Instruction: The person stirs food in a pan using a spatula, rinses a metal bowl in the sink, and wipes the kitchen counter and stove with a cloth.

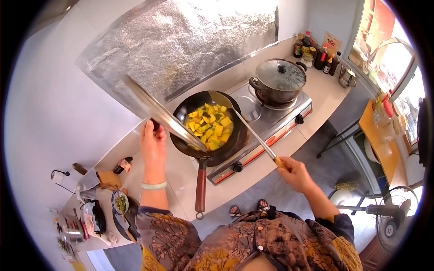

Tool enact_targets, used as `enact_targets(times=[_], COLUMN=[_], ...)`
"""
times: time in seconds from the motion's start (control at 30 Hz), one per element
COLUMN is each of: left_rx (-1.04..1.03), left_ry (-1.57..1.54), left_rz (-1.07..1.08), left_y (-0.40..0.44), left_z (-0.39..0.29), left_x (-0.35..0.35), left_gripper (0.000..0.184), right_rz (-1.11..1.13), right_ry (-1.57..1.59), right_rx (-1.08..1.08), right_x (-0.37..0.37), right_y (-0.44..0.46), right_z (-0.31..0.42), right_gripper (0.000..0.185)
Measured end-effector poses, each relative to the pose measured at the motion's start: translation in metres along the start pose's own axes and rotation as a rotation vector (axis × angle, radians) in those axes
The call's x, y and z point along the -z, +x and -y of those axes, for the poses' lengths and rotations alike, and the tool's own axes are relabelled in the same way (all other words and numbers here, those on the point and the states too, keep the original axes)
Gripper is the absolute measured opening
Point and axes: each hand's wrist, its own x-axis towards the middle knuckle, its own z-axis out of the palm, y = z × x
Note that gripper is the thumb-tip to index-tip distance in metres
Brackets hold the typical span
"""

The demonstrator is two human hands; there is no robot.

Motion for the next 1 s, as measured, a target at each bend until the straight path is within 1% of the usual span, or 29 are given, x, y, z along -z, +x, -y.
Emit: enact_targets(times=[0.03,0.07,0.17,0.2,0.3,0.33,0.4,0.5,0.57,0.6,0.7,0.83,1.0], left_rx=[0.003,0.005,0.027,0.026,0.038,0.035,-0.024,-0.106,-0.166,-0.249,-0.274,-0.216,-0.168], left_ry=[0.048,0.121,0.367,0.447,0.717,0.751,0.908,1.142,1.322,1.398,1.455,1.541,1.606], left_rz=[0.010,-0.017,0.004,0.007,0.065,0.087,0.138,0.222,0.274,0.293,0.388,0.464,0.472], left_y=[0.003,0.006,0.021,0.026,0.036,0.042,0.050,0.061,0.064,0.064,0.071,0.073,0.077], left_z=[0.001,0.002,0.009,0.012,0.018,0.023,0.033,0.043,0.048,0.053,0.073,0.091,0.105], left_x=[-0.006,-0.016,-0.026,-0.029,-0.047,-0.048,-0.051,-0.053,-0.059,-0.060,-0.056,-0.052,-0.045], left_gripper=[0.018,0.020,0.022,0.025,0.027,0.028,0.029,0.032,0.034,0.036,0.035,0.033,0.036], right_rz=[0.034,0.066,0.168,0.165,0.207,0.192,0.166,0.143,0.092,0.075,0.028,-0.006,-0.006], right_ry=[0.095,0.112,0.496,0.478,0.591,0.661,0.805,1.013,1.015,1.031,1.064,1.112,1.115], right_rx=[-0.094,-0.075,-0.230,-0.286,-0.312,-0.338,-0.393,-0.349,-0.309,-0.292,-0.252,-0.247,-0.296], right_x=[-0.005,-0.009,-0.008,-0.004,-0.006,-0.005,-0.004,0.015,0.025,0.030,0.038,0.040,0.041], right_y=[-0.006,-0.007,-0.014,-0.018,-0.024,-0.026,-0.030,-0.037,-0.044,-0.047,-0.056,-0.068,-0.077], right_z=[0.004,0.000,0.005,0.016,0.006,0.005,0.004,0.015,0.019,0.022,0.028,0.029,0.033], right_gripper=[0.035,0.034,0.034,0.035,0.028,0.027,0.027,0.028,0.028,0.028,0.029,0.032,0.034])
